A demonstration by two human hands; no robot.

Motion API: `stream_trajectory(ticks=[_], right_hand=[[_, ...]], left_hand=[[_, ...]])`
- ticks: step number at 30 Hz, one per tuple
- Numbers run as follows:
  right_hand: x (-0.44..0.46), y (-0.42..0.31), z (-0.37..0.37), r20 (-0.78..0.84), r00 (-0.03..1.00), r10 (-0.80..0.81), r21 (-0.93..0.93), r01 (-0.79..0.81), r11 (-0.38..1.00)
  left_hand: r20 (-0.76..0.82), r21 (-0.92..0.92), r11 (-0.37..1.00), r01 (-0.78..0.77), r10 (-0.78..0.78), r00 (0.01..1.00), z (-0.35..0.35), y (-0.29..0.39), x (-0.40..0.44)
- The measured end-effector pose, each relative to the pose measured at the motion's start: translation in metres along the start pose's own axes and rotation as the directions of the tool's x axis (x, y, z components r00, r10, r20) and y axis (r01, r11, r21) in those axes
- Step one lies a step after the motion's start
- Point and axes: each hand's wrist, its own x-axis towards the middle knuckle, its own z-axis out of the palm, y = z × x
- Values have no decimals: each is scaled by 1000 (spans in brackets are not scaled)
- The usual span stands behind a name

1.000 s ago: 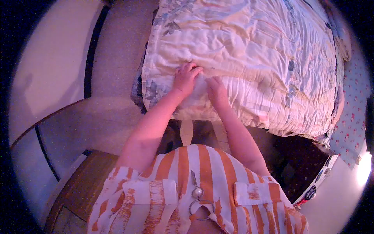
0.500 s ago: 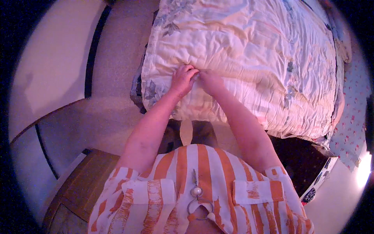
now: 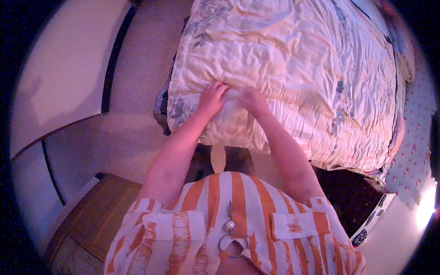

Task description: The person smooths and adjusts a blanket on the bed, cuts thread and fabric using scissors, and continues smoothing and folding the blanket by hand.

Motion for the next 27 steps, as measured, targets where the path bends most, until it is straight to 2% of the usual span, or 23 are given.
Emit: stream_trajectory(ticks=[1,3,4,6,7,8,9,10,11,13,15,16,18,19,20,21,22,23,24,25,27], right_hand=[[1,-1,1,2,1000,-10,2,10,1000],[2,-3,4,-36,998,-44,-141,38,989],[2,-1,3,-33,998,-48,-137,43,990],[-1,7,3,-44,998,35,113,-30,993],[-1,9,4,-41,999,31,113,-27,993],[-1,12,8,-76,975,207,391,-162,906],[0,11,9,-57,923,379,640,-258,724],[-3,11,9,-55,924,377,640,-258,724],[-9,12,9,-100,929,356,790,-143,596],[-12,7,5,-153,926,344,899,-15,438],[-10,6,2,178,865,469,982,-190,-23],[-9,12,-3,173,867,467,983,-185,-20],[-13,23,-9,224,955,194,907,-277,318],[-13,21,-12,231,956,182,905,-280,320],[-14,17,-11,221,965,143,737,-261,623],[-17,13,-9,220,971,96,488,-195,851],[-22,13,-6,227,971,79,491,-184,852],[-30,15,-5,239,966,-98,423,-13,906],[-37,13,-8,261,928,-267,352,167,921],[-40,12,-11,262,924,-278,349,177,920],[-50,11,-18,181,936,-303,71,295,953]], left_hand=[[-14,17,1000,-6,6,1000,2,-3,-2],[-28,43,999,-7,8,1000,0,-6,-3],[-42,36,999,13,-11,999,-2,-3,-5],[-53,26,999,34,-32,998,-4,1,-7],[-60,9,1000,28,-27,998,-5,3,-7],[-67,-6,1000,21,-21,998,-6,4,-6],[-71,-2,1000,23,-24,997,-7,5,-6],[-75,-25,999,28,-30,997,-8,6,-7],[-77,-48,998,29,-33,996,-9,7,-7],[-106,-19,999,35,-36,994,-5,5,-7],[-137,12,999,36,-34,990,-6,11,-3],[-100,16,997,79,-77,992,-10,19,1],[-66,22,992,126,-124,990,-8,38,-1],[9,-266,913,310,-319,948,3,50,-3],[132,-511,719,470,-475,870,10,59,-6],[118,-507,719,475,-488,865,15,64,-8],[372,-725,294,623,-595,713,19,67,-8],[634,-739,-207,642,-536,557,21,68,-9],[631,-725,-167,668,-548,548,24,66,-9],[623,-734,-165,659,-552,555,28,65,-7],[542,-725,22,689,-598,590,40,67,-7]])
